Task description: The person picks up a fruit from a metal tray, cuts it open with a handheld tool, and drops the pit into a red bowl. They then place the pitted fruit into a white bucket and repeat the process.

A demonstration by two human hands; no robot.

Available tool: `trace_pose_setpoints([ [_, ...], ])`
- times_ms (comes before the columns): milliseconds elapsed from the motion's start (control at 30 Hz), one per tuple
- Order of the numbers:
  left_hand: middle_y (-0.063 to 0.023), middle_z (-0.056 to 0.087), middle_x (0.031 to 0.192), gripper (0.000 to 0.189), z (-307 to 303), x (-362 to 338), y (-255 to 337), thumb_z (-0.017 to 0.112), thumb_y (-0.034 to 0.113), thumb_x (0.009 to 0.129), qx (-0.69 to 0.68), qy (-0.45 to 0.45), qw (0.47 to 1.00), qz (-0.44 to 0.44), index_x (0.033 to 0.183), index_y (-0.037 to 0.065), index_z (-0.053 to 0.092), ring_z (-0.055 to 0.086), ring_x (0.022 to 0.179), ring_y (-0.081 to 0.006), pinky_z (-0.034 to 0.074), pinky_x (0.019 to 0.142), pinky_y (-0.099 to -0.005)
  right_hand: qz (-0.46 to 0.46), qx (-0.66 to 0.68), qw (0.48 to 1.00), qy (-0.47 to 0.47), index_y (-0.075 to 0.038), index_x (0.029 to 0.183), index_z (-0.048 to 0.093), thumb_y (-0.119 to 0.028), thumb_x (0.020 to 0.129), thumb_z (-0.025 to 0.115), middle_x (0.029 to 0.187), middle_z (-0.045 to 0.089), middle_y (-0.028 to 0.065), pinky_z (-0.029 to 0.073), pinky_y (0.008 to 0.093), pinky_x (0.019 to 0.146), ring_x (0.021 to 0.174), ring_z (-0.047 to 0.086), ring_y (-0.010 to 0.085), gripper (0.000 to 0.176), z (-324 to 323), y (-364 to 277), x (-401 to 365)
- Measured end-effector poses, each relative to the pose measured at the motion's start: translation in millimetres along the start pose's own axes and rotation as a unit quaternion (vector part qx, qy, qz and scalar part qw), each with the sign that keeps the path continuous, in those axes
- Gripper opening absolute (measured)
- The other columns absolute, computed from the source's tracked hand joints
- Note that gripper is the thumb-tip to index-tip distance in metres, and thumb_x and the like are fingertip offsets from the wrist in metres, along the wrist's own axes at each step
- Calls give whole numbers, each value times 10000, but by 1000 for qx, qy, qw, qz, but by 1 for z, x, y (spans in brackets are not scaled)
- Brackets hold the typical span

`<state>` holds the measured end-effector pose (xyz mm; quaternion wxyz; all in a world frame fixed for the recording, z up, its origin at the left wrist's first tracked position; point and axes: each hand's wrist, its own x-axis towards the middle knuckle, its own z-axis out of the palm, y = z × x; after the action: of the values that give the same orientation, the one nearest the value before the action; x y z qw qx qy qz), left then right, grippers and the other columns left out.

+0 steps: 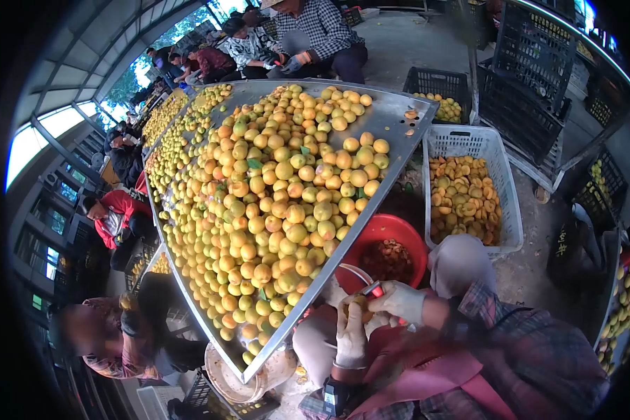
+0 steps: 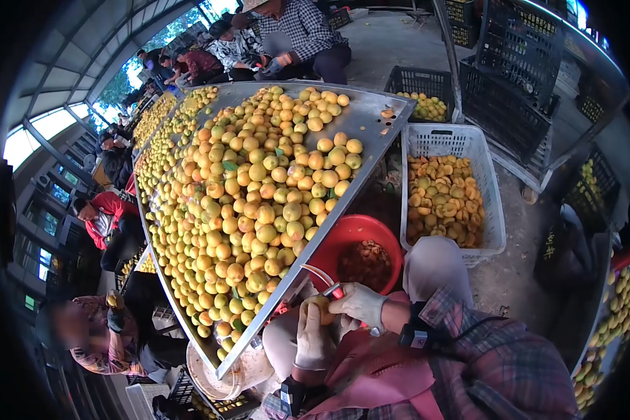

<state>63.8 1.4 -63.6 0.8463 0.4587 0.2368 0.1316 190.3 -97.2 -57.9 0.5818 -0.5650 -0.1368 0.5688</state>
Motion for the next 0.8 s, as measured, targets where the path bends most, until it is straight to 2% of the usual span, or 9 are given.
trace_pose_setpoints([
  [67, -110, 541, 1185, 391, 4, -2, 1, 458, 331, 1007, -25, -28, 999, -39, 1272, 45, 433, 565, 1054, -219, 447, 975, -366, 19, 50, 999, -4, -73, 1103, 596, -147, 875, 625, 662, 602, 33, 418, 239, 408, 461, 554, 114, 241, -10, 2, -2],
  [133, -101, 514, 1239, 470, 2, 0, -8, 481, 351, 995, 64, -27, 994, 82, 1354, 62, 394, 522, 1111, -223, 416, 991, -376, 47, 49, 997, 45, -77, 1066, 611, -181, 904, 593, 657, 603, 58, 423, 247, 446, 496, 550, 118, 193, -17, -23, -22],
  [200, -64, 505, 1274, 522, 2, -1, 0, 523, 364, 975, 96, 3, 992, 80, 1390, 82, 379, 484, 1157, -211, 404, 979, -358, -27, 92, 991, 96, -80, 1073, 607, -206, 914, 585, 688, 616, 63, 425, 256, 444, 522, 555, 119, 205, -44, -21, -28],
  [267, -79, 503, 1283, 431, 3, -4, 9, 498, 218, 998, -12, 15, 999, 37, 1374, 29, 406, 516, 1139, -191, 420, 979, -332, -133, 203, 950, 195, -81, 1106, 594, -229, 919, 579, 770, 643, 65, 427, 259, 456, 560, 559, 115, 239, -72, -16, -34],
  [400, -55, 583, 1152, 315, -10, -2, -1, 524, 181, 983, -83, 25, 996, 5, 1263, 39, 505, 571, 1011, -163, 467, 910, -318, -165, 450, 815, 326, -90, 1055, 582, -205, 936, 553, 885, 674, 67, 415, 251, 473, 640, 557, 128, 169, -120, -25, -50],
  [500, -58, 606, 1098, 293, -9, -3, -4, 536, 181, 976, -58, 34, 998, -13, 1235, 43, 526, 588, 942, -157, 480, 883, -305, -157, 430, 828, 324, -86, 1095, 580, -194, 924, 575, 906, 674, 68, 424, 249, 493, 664, 558, 132, 202, -114, -32, -52],
  [600, -74, 610, 1096, 294, -12, -4, -7, 535, 179, 975, -44, 23, 998, -38, 1240, 51, 524, 597, 935, -166, 493, 858, -299, -163, 336, 903, 213, -94, 1186, 573, -164, 912, 588, 963, 669, 72, 462, 268, 558, 699, 565, 125, 283, -84, -42, -39],
  [667, -82, 611, 1103, 294, -14, -5, -5, 531, 178, 977, -48, 18, 997, -50, 1240, 49, 525, 604, 938, -172, 499, 849, -299, -238, 83, 951, 180, -82, 1195, 573, -145, 892, 614, 973, 671, 75, 493, 269, 560, 695, 601, 117, 313, -73, -42, -16],
  [800, -55, 628, 1061, 259, -26, -6, -7, 546, 207, 974, -51, 53, 997, -34, 1187, 61, 566, 608, 920, -150, 491, 856, -301, -141, 164, 960, 180, -70, 1190, 581, -137, 846, 666, 902, 670, 60, 476, 249, 411, 547, 602, 120, 361, -46, -71, 37],
])
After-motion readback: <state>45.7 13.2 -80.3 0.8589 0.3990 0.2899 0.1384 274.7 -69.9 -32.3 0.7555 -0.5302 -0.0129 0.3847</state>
